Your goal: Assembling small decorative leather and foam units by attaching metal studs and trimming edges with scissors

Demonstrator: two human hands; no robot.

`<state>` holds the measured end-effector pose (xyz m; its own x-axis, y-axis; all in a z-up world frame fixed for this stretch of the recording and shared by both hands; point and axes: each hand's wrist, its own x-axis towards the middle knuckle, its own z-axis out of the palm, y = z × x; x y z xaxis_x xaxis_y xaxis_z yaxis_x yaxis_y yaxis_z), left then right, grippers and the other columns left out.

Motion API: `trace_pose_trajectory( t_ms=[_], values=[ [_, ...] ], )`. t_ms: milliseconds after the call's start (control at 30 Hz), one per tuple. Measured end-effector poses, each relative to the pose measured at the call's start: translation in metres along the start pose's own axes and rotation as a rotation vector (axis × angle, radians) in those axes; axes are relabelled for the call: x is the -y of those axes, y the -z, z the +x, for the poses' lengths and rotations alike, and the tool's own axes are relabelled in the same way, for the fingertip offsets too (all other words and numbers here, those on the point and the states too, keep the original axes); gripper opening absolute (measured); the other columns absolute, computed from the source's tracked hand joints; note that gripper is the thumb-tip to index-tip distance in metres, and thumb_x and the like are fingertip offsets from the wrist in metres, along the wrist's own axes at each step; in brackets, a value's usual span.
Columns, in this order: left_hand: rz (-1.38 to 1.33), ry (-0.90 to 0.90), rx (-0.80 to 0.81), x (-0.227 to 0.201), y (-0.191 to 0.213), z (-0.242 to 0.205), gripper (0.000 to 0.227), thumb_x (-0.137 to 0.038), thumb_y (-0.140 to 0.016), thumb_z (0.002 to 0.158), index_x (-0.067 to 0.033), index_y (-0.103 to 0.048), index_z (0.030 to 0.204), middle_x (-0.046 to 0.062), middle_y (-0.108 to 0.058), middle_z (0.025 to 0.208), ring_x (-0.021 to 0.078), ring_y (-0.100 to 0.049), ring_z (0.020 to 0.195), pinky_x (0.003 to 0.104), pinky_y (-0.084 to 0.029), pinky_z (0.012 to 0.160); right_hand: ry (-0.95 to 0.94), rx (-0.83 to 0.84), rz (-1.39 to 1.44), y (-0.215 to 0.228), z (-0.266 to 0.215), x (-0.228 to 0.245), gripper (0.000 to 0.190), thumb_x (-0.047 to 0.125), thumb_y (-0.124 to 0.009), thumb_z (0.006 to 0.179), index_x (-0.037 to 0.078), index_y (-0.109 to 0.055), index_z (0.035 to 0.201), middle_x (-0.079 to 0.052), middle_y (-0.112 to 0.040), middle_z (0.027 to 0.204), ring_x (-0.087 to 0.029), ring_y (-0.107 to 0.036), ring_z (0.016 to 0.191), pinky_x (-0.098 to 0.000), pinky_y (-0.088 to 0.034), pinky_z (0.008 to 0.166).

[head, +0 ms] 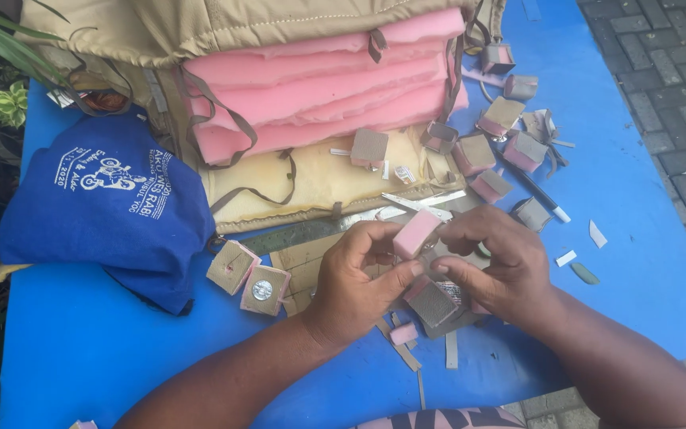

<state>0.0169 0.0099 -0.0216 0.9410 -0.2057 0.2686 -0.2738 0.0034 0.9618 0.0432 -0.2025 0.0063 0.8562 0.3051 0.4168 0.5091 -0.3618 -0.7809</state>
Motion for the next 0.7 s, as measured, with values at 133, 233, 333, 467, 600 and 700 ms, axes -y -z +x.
trace_pose_trajectory(
  t_ms=[133, 233, 333, 467, 600, 700],
  values=[
    [0.204, -0.209, -0.013, -0.003, 0.006, 0.002, 0.036, -0.015, -0.074, 0.093, -0.0029, -0.052, 0.119, 0.01, -0.057, 0.104, 0.0287, -0.068, 0.095, 0.038, -0.059, 0.077, -0.014, -0.01, 0.048, -0.007, -0.004, -0.004, 0.034, 0.011, -0.088, 0.074, 0.003, -0.074, 0.105, -0.015, -0.072, 0.083, -0.027, -0.071, 0.074, -0.0401, -0.058, 0.064],
    [0.339, -0.338, -0.01, -0.007, 0.005, 0.003, 0.042, -0.013, -0.074, 0.091, -0.0024, -0.049, 0.123, 0.009, -0.051, 0.105, 0.025, -0.065, 0.095, 0.036, -0.059, 0.076, 0.043, -0.038, 0.083, -0.012, -0.003, -0.004, 0.023, 0.01, -0.084, 0.079, 0.003, -0.074, 0.099, -0.012, -0.07, 0.079, -0.022, -0.067, 0.072, -0.036, -0.056, 0.065],
    [0.326, -0.335, 0.049, -0.01, 0.002, 0.004, 0.065, -0.01, -0.074, 0.088, 0.0037, -0.034, 0.139, 0.018, -0.046, 0.109, 0.0316, -0.06, 0.099, 0.042, -0.056, 0.078, 0.107, -0.024, 0.189, -0.015, -0.005, -0.007, 0.019, 0.005, -0.081, 0.079, 0.0, -0.071, 0.095, -0.015, -0.069, 0.081, -0.023, -0.069, 0.072, -0.0356, -0.059, 0.065],
    [0.189, -0.288, 0.204, -0.011, 0.009, 0.007, 0.063, -0.009, -0.071, 0.092, -0.0029, -0.036, 0.143, 0.025, -0.035, 0.143, 0.039, -0.053, 0.129, 0.051, -0.051, 0.102, 0.137, 0.014, 0.253, -0.016, -0.002, 0.002, 0.014, 0.004, -0.077, 0.08, -0.001, -0.071, 0.092, -0.018, -0.068, 0.086, -0.025, -0.07, 0.076, -0.0381, -0.06, 0.065],
    [0.185, -0.299, 0.296, -0.012, 0.015, 0.006, 0.065, -0.016, -0.068, 0.098, 0.002, -0.029, 0.147, 0.027, -0.043, 0.138, 0.0394, -0.058, 0.128, 0.049, -0.052, 0.105, 0.096, 0.121, 0.249, -0.01, 0.0, 0.005, 0.021, -0.002, -0.079, 0.077, -0.004, -0.074, 0.097, -0.023, -0.074, 0.092, -0.032, -0.076, 0.081, -0.043, -0.062, 0.065],
    [0.26, -0.338, 0.324, -0.013, 0.013, 0.006, 0.064, -0.02, -0.065, 0.1, 0.0012, -0.028, 0.148, 0.026, -0.049, 0.135, 0.0379, -0.063, 0.123, 0.049, -0.056, 0.102, 0.112, 0.104, 0.295, -0.011, 0.002, 0.013, 0.017, -0.001, -0.079, 0.075, -0.004, -0.073, 0.09, -0.022, -0.073, 0.083, -0.027, -0.075, 0.071, -0.0385, -0.062, 0.059]
  ],
)
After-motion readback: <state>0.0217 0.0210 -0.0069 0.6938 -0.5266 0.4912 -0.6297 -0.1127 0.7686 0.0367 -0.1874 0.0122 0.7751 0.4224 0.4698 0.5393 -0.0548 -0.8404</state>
